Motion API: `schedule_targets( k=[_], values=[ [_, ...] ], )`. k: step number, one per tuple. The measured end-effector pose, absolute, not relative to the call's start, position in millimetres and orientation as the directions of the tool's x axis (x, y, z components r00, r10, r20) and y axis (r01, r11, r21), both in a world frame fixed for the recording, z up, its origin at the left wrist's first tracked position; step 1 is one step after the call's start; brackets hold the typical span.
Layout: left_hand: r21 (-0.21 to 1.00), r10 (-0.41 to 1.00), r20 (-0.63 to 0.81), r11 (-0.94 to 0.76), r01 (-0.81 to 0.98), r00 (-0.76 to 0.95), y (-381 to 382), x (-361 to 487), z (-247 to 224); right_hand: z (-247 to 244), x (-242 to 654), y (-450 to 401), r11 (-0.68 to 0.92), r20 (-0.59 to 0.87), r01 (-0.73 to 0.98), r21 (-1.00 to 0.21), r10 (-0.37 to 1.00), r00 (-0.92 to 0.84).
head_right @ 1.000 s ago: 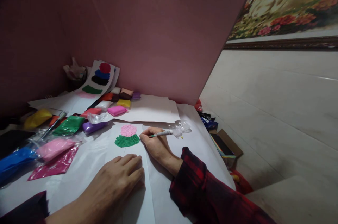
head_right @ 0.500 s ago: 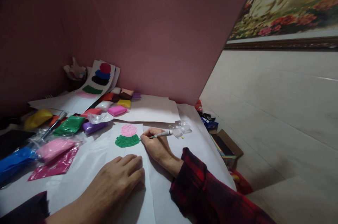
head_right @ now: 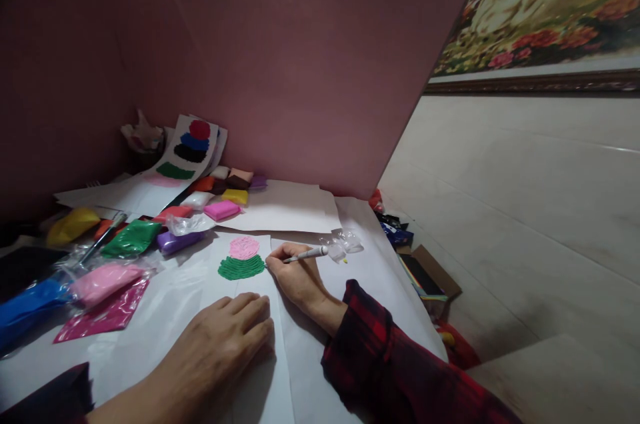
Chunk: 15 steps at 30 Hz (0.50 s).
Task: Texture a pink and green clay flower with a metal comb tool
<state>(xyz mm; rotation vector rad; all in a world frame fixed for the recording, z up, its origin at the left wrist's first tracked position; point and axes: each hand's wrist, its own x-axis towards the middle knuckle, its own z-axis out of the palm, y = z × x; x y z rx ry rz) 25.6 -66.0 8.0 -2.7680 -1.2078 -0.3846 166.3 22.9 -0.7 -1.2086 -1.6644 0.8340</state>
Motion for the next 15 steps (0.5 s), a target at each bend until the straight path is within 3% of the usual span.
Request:
schedule_targets(
  k=[15],
  values=[
    [-0.008, 0.699, 0.282, -0.684, 0.730, 0.657, -65.6, 25.5, 6.3, -3.3, 167.1, 24.3, 0.306, 0.283, 0.340, -0.889, 0.952, -0.118]
  ],
)
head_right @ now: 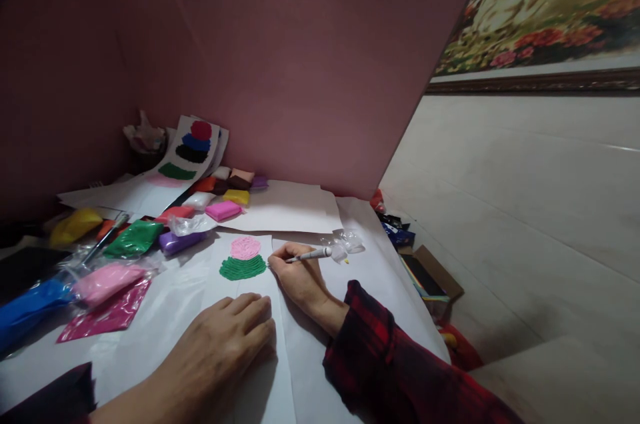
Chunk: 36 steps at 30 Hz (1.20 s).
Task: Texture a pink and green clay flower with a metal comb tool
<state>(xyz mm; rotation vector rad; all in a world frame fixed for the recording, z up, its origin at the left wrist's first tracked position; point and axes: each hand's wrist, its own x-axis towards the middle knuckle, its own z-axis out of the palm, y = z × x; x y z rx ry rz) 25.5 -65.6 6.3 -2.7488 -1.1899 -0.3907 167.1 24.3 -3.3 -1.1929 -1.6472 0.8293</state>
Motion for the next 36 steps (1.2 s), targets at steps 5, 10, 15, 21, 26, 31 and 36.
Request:
schedule_targets(
  k=[5, 10, 15, 21, 26, 31, 36],
  values=[
    [-0.004, 0.697, 0.286, -0.685, 0.728, 0.657, -65, 25, 8, -4, 168, 26, 0.301, 0.297, 0.282, -0.911, 0.953, -0.058],
    [0.003, 0.686, 0.306, -0.695, 0.719, 0.661, -64, 25, 6, -9, 169, 26, 0.253, 0.248, 0.178, -0.951, 0.968, -0.047],
    [0.001, 0.673, 0.355, -0.695, 0.719, 0.649, -65, 24, 3, -7, 169, 25, 0.325, 0.327, 0.270, -0.906, 0.944, -0.042],
    [-0.013, 0.667, 0.356, -0.697, 0.717, 0.655, -65, 25, 3, 1, 170, 20, 0.393, 0.398, 0.349, -0.851, 0.915, -0.061],
    [-0.005, 0.678, 0.330, -0.694, 0.720, 0.657, -66, 24, 6, 4, 170, 19, 0.410, 0.411, 0.357, -0.839, 0.908, -0.076],
    [-0.005, 0.683, 0.324, -0.691, 0.723, 0.655, -65, 25, 5, 3, 170, 19, 0.413, 0.408, 0.329, -0.849, 0.909, -0.089],
    [-0.021, 0.664, 0.355, -0.698, 0.716, 0.658, -65, 25, 3, 1, 170, 18, 0.381, 0.373, 0.315, -0.869, 0.924, -0.089]
  ],
)
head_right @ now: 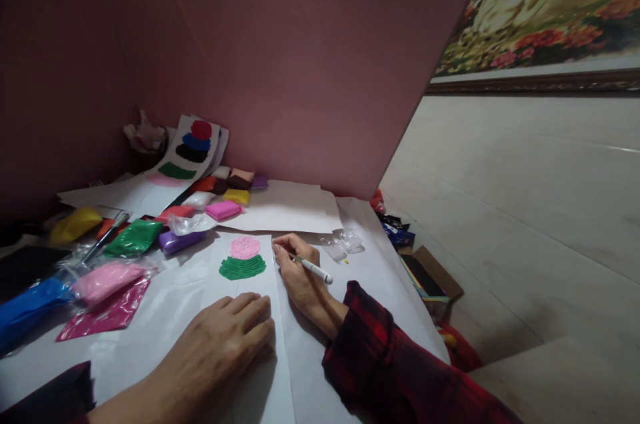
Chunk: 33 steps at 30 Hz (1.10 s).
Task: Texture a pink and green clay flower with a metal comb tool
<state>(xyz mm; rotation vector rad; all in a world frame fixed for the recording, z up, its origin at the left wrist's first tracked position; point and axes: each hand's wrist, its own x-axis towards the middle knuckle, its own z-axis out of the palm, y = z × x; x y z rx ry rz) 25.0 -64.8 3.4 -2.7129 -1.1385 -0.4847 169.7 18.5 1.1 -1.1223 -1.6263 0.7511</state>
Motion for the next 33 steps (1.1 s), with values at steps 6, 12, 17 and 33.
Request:
schedule_targets(
  k=[6, 12, 17, 33],
  values=[
    [-0.014, 0.663, 0.371, -0.696, 0.718, 0.650, -65.2, 24.8, 3.9, 2.9, 169.0, 18.1, 0.369, 0.361, 0.313, -0.875, 0.929, -0.085],
    [-0.017, 0.649, 0.394, -0.703, 0.711, 0.651, -65.8, 23.4, 1.6, 3.0, 168.9, 18.4, 0.367, 0.359, 0.312, -0.876, 0.929, -0.087],
    [-0.027, 0.650, 0.391, -0.699, 0.714, 0.651, -65.3, 24.3, 1.8, 0.9, 169.3, 19.4, 0.376, 0.366, 0.313, -0.872, 0.926, -0.092],
    [-0.018, 0.671, 0.340, -0.696, 0.718, 0.659, -65.3, 25.1, 4.6, -4.6, 169.1, 20.9, 0.318, 0.302, 0.223, -0.921, 0.948, -0.103]
  ],
)
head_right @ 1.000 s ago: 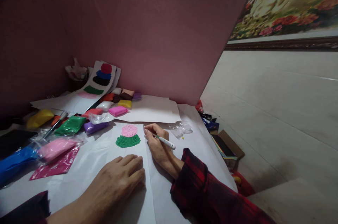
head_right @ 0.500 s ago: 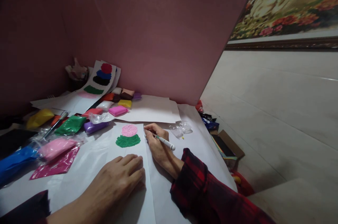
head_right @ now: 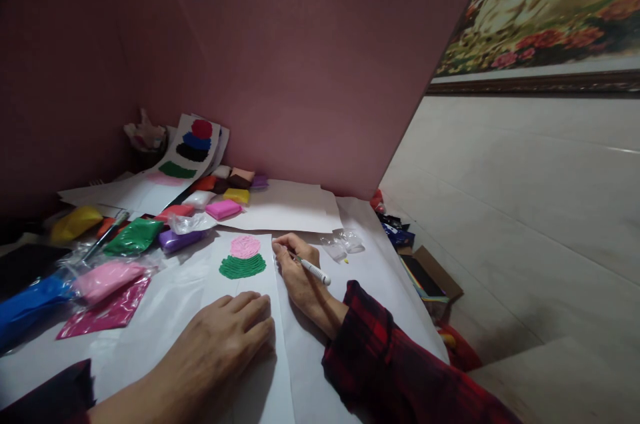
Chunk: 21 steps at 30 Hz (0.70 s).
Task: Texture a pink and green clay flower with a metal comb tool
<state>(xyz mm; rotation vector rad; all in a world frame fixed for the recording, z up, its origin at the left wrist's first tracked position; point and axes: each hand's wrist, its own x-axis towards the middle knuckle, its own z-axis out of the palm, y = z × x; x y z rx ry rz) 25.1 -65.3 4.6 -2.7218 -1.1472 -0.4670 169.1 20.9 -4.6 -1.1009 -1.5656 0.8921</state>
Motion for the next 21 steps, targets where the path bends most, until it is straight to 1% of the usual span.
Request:
schedule_targets(
  k=[12, 16, 21],
  values=[
    [-0.025, 0.659, 0.363, -0.699, 0.714, 0.658, -65.4, 24.8, 3.3, 1.6, 168.9, 16.8, 0.324, 0.307, 0.254, -0.911, 0.946, -0.106],
    [-0.034, 0.657, 0.359, -0.700, 0.713, 0.663, -65.1, 24.3, 4.8, 2.6, 168.3, 16.2, 0.323, 0.307, 0.289, -0.901, 0.946, -0.100],
    [-0.037, 0.675, 0.306, -0.696, 0.717, 0.672, -64.9, 24.5, 9.0, -0.6, 168.0, 18.1, 0.293, 0.279, 0.233, -0.927, 0.956, -0.091]
  ],
)
